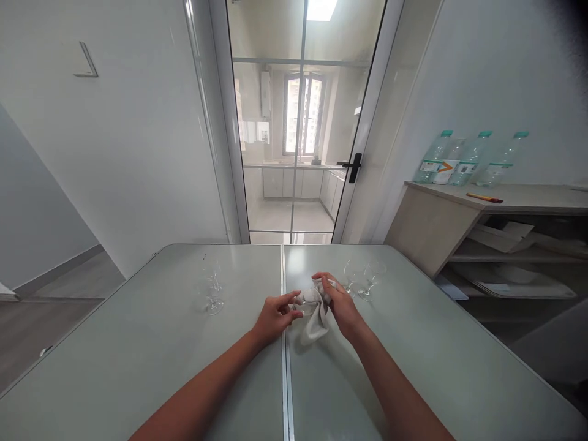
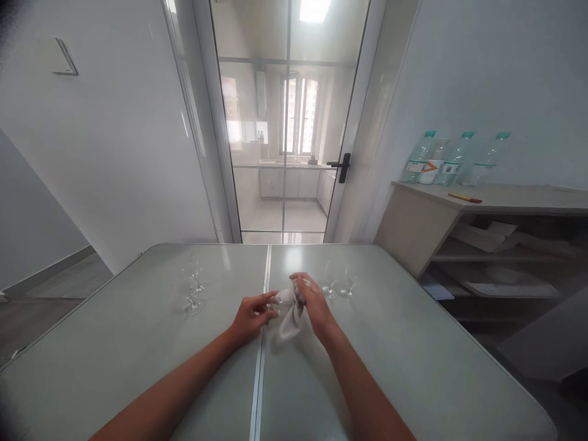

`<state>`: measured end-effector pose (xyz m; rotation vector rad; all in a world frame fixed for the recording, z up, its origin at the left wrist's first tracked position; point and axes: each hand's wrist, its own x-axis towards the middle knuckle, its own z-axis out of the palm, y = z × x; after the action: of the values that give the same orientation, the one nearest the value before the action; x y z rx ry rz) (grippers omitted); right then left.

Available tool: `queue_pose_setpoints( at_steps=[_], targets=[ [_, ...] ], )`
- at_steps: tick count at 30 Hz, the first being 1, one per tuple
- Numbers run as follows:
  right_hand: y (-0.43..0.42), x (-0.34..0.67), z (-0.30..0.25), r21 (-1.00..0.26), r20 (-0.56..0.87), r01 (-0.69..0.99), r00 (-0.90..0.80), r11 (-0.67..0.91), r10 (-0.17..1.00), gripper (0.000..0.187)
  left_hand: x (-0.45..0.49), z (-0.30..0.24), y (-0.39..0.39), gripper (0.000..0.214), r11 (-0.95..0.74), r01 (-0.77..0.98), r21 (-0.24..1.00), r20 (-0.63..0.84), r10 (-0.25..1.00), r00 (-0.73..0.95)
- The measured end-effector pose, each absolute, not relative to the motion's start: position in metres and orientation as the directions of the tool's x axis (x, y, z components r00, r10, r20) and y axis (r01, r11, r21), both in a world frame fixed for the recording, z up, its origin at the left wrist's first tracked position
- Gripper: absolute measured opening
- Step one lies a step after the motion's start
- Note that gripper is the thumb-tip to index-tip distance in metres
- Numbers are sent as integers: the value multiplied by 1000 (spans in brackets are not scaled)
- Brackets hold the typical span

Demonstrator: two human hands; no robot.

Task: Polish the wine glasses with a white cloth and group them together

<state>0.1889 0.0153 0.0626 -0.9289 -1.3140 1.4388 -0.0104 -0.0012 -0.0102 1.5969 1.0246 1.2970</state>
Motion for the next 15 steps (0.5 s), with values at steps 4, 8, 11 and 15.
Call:
queue_pose_setpoints(
  at_steps=[4,8,11,15],
  targets=[
    [1,186,74,-973,229,-77,-383,215,895,40,-16,-9,4,78,-81,-247,966,162,932,326],
    [-1,192,79,-814,415,139,-540,564,732,34,-19,-6,4,78,12,-323,946,133,897,422],
    [5,198,77,-703,410,286,-584,651,700,31,-16,-9,3,72,-8,-252,968,107,918,381],
    [12,196,72,-889,256,281,-351,362,901,40,-10,-14,5,73,-118,-157,980,144,976,166]
  ],
)
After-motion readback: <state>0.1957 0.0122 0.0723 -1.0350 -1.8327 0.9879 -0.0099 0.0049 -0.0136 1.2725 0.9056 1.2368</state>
